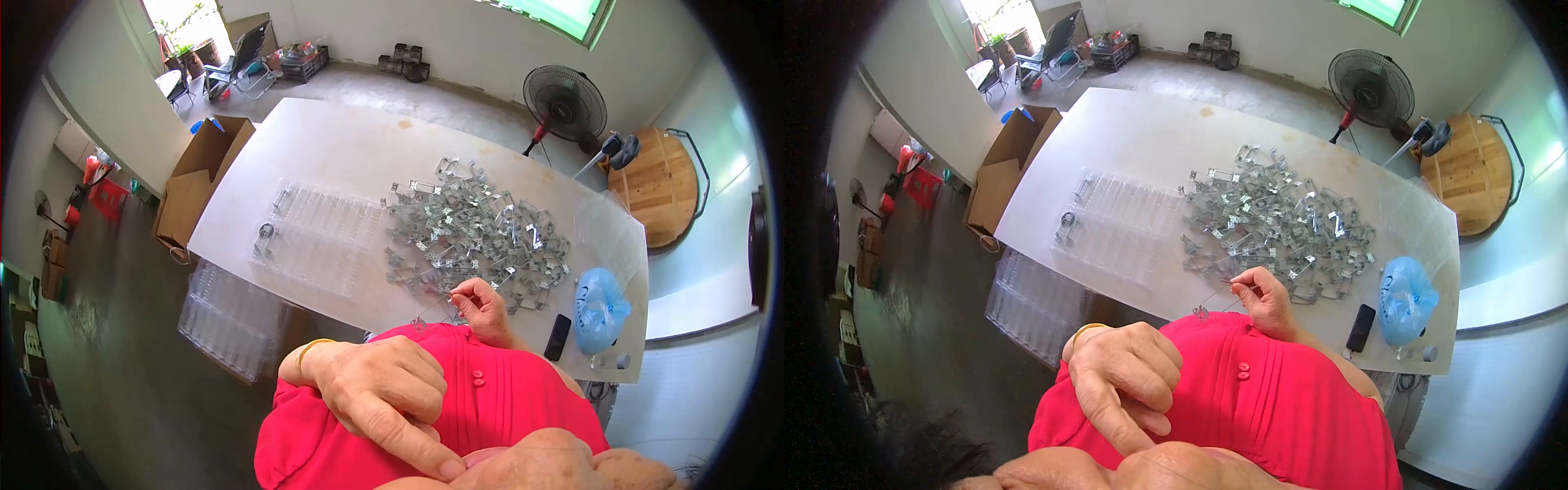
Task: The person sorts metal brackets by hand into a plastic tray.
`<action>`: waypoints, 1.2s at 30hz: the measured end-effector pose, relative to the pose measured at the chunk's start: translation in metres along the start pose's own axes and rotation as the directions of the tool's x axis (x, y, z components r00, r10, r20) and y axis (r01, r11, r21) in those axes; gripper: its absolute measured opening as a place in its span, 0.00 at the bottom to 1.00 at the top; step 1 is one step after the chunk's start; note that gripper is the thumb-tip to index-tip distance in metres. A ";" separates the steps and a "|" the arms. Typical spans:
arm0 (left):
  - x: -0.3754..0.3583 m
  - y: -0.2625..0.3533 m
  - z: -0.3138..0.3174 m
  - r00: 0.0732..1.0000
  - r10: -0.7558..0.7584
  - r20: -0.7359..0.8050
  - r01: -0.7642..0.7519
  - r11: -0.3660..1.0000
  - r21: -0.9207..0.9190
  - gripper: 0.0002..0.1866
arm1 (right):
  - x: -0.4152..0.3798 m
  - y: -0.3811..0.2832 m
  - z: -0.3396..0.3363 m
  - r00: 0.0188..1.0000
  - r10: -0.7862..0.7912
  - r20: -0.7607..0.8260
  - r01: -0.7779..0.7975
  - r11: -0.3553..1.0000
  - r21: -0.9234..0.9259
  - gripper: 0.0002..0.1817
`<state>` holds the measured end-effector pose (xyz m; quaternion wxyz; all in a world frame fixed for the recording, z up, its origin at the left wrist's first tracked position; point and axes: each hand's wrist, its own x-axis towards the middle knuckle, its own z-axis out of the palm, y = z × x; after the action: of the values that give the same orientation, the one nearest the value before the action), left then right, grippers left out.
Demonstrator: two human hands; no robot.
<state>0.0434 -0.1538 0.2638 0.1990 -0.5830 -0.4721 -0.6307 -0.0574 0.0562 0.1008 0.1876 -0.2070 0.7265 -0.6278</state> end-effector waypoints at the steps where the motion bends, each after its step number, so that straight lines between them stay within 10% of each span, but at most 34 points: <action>1: 0.001 0.000 0.002 1.000 0.002 -0.004 -0.002 1.000 0.004 0.21 | 0.000 0.000 -0.003 1.000 -0.005 0.002 0.005 1.000 -0.001 0.04; 12: 0.006 0.001 0.012 0.999 -0.043 -0.033 0.044 0.999 0.023 0.36 | 0.003 0.003 -0.007 0.997 0.001 0.073 -0.004 0.999 0.038 0.04; 36: -0.017 0.030 -0.068 0.999 -0.025 0.048 0.027 0.999 -0.038 0.25 | 0.023 -0.005 0.070 0.997 0.028 -0.072 -0.025 0.999 0.048 0.03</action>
<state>0.0343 -0.2292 0.2671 0.1682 -0.5953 -0.4721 -0.6281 -0.0390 -0.0151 0.0955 0.1739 -0.1698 0.7206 -0.6493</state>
